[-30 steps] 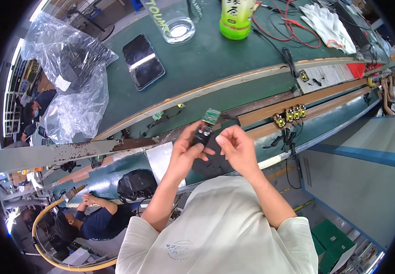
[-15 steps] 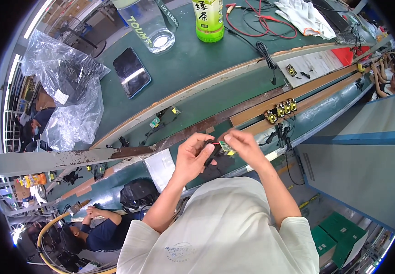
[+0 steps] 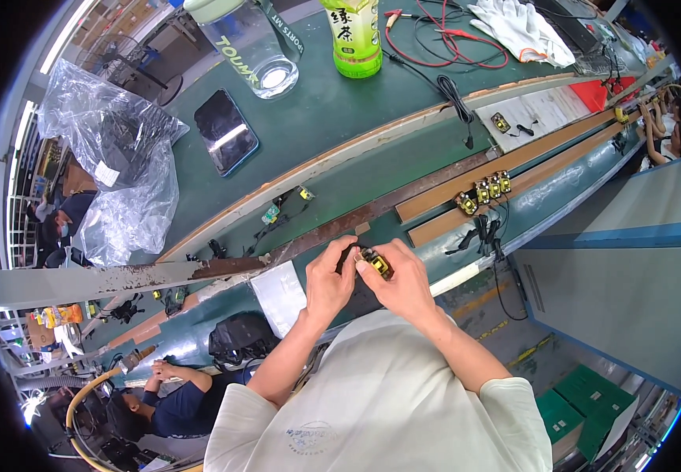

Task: The person assembles electronic components into plastic housings on small circuit boards by hand.

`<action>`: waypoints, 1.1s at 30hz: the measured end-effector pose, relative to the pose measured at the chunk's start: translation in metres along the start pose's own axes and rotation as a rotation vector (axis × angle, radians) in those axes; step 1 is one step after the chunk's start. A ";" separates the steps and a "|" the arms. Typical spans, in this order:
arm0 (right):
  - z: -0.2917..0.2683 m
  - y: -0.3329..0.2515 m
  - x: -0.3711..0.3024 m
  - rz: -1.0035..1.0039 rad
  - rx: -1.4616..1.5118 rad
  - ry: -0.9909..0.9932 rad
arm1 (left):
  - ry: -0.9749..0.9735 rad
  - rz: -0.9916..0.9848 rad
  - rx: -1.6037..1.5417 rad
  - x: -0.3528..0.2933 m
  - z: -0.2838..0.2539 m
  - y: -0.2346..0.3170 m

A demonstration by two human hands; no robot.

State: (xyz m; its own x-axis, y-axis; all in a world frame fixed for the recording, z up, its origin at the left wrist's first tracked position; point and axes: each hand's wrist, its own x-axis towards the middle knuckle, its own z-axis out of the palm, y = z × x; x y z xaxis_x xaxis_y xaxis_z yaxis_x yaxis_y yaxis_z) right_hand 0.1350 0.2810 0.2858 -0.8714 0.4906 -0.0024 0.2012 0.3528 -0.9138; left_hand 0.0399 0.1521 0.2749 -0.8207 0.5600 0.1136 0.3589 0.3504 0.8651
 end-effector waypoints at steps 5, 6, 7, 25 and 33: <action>0.003 -0.003 0.005 0.019 -0.014 0.082 | -0.015 0.084 -0.042 -0.004 0.004 -0.019; 0.003 0.000 0.007 0.005 -0.023 0.088 | -0.077 -0.040 -0.220 -0.008 0.004 -0.019; 0.003 0.002 0.008 -0.009 -0.033 0.095 | -0.138 -0.165 -0.399 -0.012 0.004 -0.018; -0.025 0.129 -0.003 0.353 0.137 -0.102 | -0.408 -0.620 -0.764 0.000 0.089 -0.058; -0.055 0.227 0.039 0.271 -0.331 0.163 | 0.022 -0.102 0.257 0.093 0.063 -0.195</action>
State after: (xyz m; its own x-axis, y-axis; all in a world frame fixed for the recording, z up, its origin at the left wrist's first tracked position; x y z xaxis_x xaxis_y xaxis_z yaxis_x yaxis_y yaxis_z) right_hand 0.1708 0.4239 0.1006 -0.6913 0.7098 -0.1353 0.5673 0.4172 -0.7100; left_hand -0.0780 0.1827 0.0866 -0.8669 0.4965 0.0455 0.3725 0.5844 0.7209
